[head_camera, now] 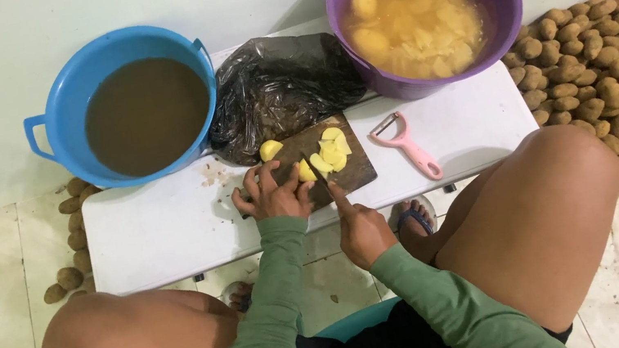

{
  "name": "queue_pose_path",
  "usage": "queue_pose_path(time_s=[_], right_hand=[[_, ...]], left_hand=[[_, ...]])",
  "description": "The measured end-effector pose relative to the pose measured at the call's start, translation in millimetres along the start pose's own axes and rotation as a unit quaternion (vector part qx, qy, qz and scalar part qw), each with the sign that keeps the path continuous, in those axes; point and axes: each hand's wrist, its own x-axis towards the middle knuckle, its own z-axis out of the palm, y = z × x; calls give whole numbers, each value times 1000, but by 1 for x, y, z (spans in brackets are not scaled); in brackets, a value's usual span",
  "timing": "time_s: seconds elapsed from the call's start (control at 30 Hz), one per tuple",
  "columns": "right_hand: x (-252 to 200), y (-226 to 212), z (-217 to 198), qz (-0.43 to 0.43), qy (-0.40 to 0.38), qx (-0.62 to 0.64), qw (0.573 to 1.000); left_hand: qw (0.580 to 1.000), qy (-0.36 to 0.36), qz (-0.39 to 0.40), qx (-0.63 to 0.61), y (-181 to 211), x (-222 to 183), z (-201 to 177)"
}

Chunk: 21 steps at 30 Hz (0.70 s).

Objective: A person is peeling raw potatoes with a hand peeler and then slicing them into pieces with a knife on a wooden board, placing the results into a bucket of water.

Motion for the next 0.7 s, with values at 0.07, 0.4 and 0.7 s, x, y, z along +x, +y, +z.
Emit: queue_pose_path(time_s=[0.07,0.4,0.7], right_hand=[[-3,5,3,12,4,-24,1000],[-2,10,10,-32,44,30,998],[-1,14,21,-60,81,17,995]], left_hand=[[999,-29,-24,1,7,1,-9],[998,-48,-51,-1,10,1,-11],[998,-38,-50,-6,15,4,-17]])
